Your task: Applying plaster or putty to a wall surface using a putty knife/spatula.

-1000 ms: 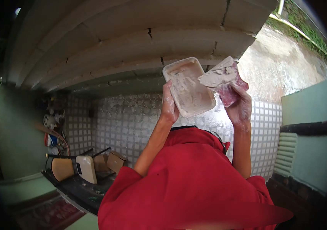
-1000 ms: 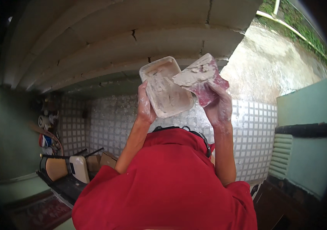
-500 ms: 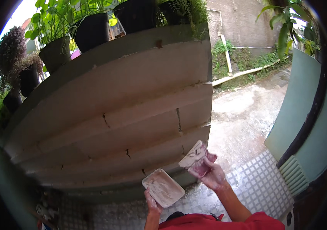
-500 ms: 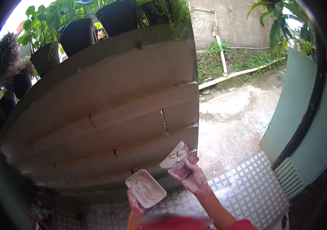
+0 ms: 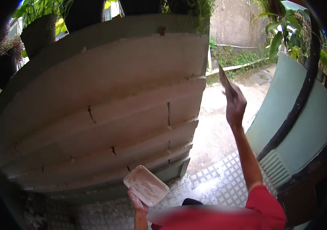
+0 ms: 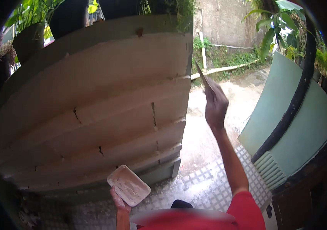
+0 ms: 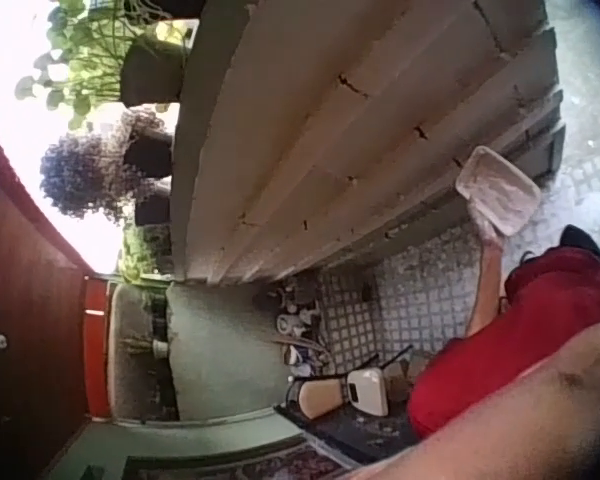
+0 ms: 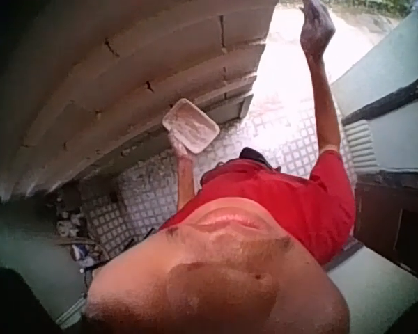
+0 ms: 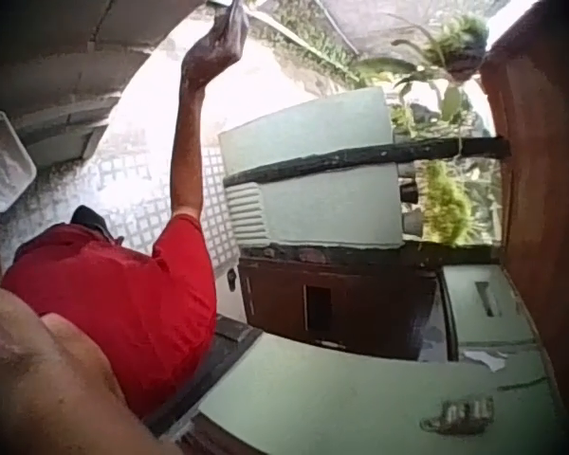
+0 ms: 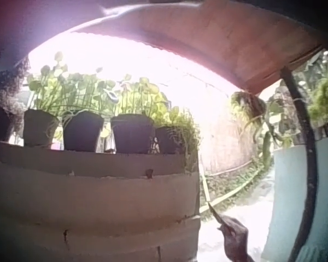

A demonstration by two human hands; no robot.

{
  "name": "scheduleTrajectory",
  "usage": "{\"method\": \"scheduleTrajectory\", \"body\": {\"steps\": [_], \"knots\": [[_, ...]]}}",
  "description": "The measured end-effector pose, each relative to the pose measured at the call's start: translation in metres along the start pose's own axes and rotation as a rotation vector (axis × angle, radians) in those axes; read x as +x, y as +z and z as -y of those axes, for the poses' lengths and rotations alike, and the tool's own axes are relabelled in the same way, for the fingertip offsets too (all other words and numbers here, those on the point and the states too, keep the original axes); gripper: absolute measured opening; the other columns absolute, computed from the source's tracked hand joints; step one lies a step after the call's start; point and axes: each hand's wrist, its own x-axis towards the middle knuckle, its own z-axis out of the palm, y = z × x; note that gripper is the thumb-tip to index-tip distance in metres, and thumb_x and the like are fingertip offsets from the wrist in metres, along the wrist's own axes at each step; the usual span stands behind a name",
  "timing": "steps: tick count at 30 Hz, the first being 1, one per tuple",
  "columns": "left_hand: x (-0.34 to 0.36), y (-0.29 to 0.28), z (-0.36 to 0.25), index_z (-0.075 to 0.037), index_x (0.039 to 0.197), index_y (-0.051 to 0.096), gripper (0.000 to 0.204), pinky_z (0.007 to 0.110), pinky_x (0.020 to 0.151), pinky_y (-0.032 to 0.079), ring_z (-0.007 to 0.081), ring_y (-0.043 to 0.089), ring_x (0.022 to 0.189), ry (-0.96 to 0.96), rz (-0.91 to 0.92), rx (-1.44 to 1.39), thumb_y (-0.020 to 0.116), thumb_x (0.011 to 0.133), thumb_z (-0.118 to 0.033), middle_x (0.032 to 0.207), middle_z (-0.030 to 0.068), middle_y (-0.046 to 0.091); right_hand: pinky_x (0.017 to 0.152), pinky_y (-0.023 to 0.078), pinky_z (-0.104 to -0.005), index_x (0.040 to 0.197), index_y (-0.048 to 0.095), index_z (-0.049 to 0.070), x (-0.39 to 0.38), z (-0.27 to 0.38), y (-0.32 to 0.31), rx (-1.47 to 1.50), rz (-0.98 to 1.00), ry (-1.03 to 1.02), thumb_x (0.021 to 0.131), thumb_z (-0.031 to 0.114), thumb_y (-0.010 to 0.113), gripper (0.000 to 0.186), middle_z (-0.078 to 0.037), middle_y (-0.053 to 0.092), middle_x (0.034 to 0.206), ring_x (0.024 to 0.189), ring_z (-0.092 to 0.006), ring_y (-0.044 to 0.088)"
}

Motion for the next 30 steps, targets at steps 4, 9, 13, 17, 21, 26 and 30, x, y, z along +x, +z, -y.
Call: {"method": "scheduleTrajectory", "body": {"steps": [4,9,13,17,21,26,30], "knots": [[-0.007,0.001,0.002,-0.011,0.138,0.038,0.06,0.043,0.102,0.04,0.0283,0.048,0.121,0.033,-0.024,-0.025,0.044,0.09,-0.047,0.135,0.0074,0.048,0.093,0.049,-0.0388,0.118,0.061,0.001,0.07,-0.026,0.035,-0.355,0.022,-0.602,0.082,-0.011,0.047,0.041,-0.018,0.061,0.118,0.109,-0.0328,0.059],[-0.013,0.011,0.012,-0.012,0.14,0.037,0.061,0.044,0.102,0.04,0.0286,0.048,0.122,0.163,-0.085,-0.064,0.045,0.09,-0.047,0.136,0.007,0.047,0.094,0.049,-0.0382,0.118,0.062,0.005,0.116,-0.06,0.083,-0.416,0.048,-0.675,0.082,-0.006,0.052,0.039,-0.014,0.061,0.119,0.113,-0.0303,0.057],[-0.012,0.012,0.024,-0.014,0.14,0.036,0.063,0.045,0.102,0.04,0.0292,0.046,0.124,0.259,-0.107,-0.064,0.046,0.089,-0.049,0.138,0.0067,0.044,0.093,0.05,-0.0374,0.116,0.064,0.007,0.135,-0.072,0.096,-0.389,0.039,-0.692,0.084,-0.001,0.057,0.033,-0.012,0.062,0.118,0.109,-0.0292,0.059],[-0.012,0.015,0.034,-0.014,0.141,0.035,0.066,0.045,0.103,0.04,0.0295,0.044,0.125,0.32,-0.127,-0.04,0.046,0.088,-0.051,0.14,0.0065,0.042,0.089,0.053,-0.0369,0.118,0.063,0.009,0.146,-0.083,0.106,-0.37,0.032,-0.724,0.083,-0.001,0.055,0.038,-0.01,0.061,0.119,0.111,-0.0271,0.058],[-0.007,0.022,0.043,-0.014,0.141,0.035,0.066,0.046,0.103,0.04,0.0296,0.044,0.125,0.345,-0.193,-0.041,0.046,0.088,-0.051,0.14,0.0065,0.042,0.087,0.054,-0.0363,0.121,0.06,0.007,0.15,-0.089,0.111,-0.504,0.069,-0.748,0.083,-0.002,0.05,0.041,-0.01,0.059,0.124,0.116,-0.0263,0.056],[-0.003,0.034,0.048,-0.015,0.142,0.035,0.067,0.046,0.103,0.04,0.0298,0.044,0.126,0.333,-0.224,-0.037,0.047,0.087,-0.051,0.14,0.0066,0.042,0.088,0.054,-0.0367,0.124,0.057,0.005,0.135,-0.105,0.112,-0.577,0.186,-0.72,0.083,0.0,0.047,0.043,-0.013,0.055,0.13,0.122,-0.0271,0.052],[0.005,0.045,0.046,-0.015,0.142,0.035,0.067,0.046,0.103,0.04,0.0298,0.044,0.125,0.348,-0.225,-0.006,0.048,0.087,-0.051,0.14,0.0065,0.043,0.088,0.054,-0.0377,0.123,0.057,0.004,0.12,-0.109,0.098,-0.557,0.3,-0.699,0.085,0.003,0.046,0.04,-0.015,0.055,0.129,0.124,-0.0282,0.05]]}}
